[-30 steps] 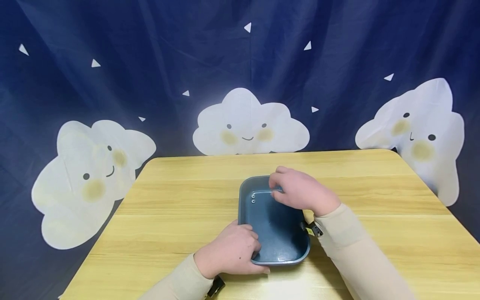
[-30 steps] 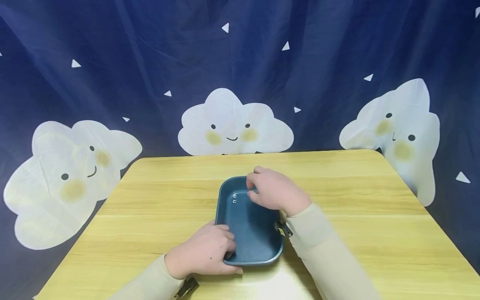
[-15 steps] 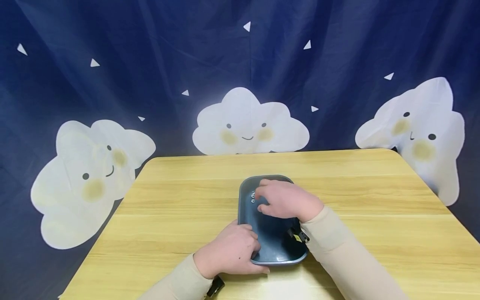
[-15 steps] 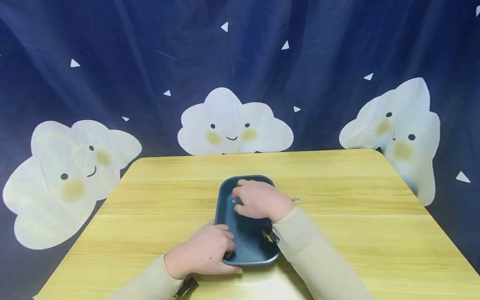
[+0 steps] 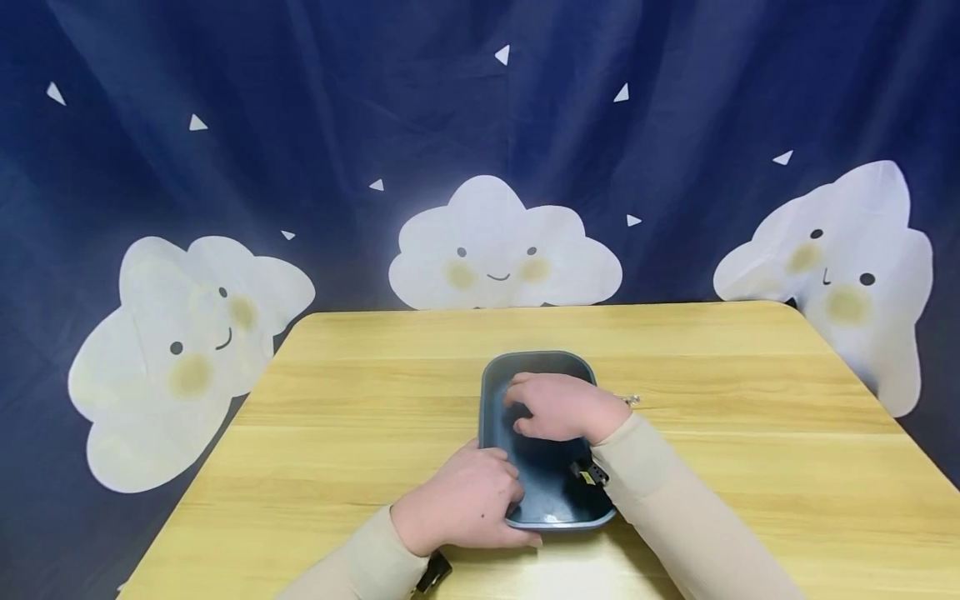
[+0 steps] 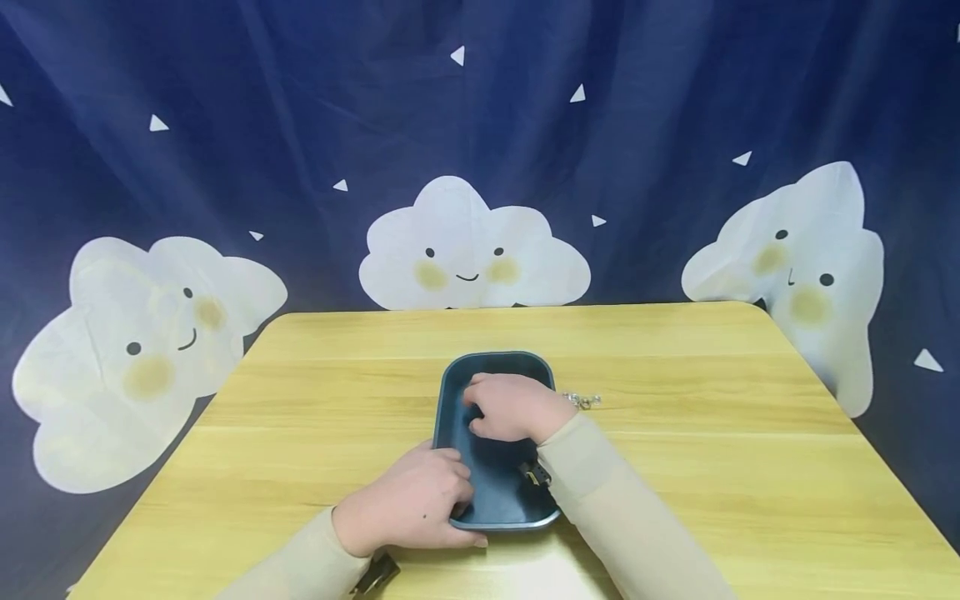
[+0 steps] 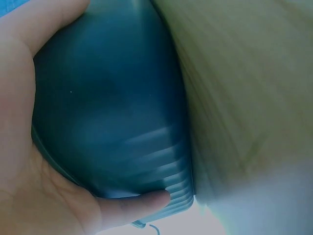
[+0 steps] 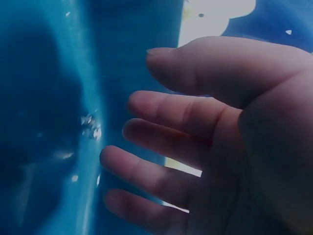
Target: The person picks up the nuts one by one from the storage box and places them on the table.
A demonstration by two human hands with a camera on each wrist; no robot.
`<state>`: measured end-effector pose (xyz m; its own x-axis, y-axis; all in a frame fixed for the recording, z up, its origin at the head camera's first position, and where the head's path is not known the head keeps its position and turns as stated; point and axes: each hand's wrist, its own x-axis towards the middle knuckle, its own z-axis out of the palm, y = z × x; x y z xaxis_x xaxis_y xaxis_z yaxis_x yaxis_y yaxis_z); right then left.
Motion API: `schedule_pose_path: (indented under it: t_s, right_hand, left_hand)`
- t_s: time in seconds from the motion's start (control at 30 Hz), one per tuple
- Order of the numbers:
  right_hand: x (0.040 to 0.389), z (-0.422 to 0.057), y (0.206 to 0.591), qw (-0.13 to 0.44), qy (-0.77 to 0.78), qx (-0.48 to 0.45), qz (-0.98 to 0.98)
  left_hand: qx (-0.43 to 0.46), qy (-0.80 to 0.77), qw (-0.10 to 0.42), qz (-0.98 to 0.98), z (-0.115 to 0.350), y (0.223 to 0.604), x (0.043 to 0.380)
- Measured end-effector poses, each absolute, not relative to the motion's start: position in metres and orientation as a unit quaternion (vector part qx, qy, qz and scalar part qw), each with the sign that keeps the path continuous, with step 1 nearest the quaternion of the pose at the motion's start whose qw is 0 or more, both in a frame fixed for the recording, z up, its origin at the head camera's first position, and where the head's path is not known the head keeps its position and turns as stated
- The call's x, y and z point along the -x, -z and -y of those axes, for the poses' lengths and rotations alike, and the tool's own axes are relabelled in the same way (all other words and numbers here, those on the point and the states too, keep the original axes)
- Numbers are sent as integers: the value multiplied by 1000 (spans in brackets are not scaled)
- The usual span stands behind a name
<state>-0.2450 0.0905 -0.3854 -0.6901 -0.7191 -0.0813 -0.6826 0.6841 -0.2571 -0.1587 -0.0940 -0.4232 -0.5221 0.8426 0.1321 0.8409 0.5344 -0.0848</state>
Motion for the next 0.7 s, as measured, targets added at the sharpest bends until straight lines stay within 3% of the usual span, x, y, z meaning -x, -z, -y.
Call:
schedule_pose_path:
  t_s: [0.7]
  right_hand:
    - [245,-85,401,89,55,408,-907]
  left_hand:
    - [485,-21,97,869,96,427,159]
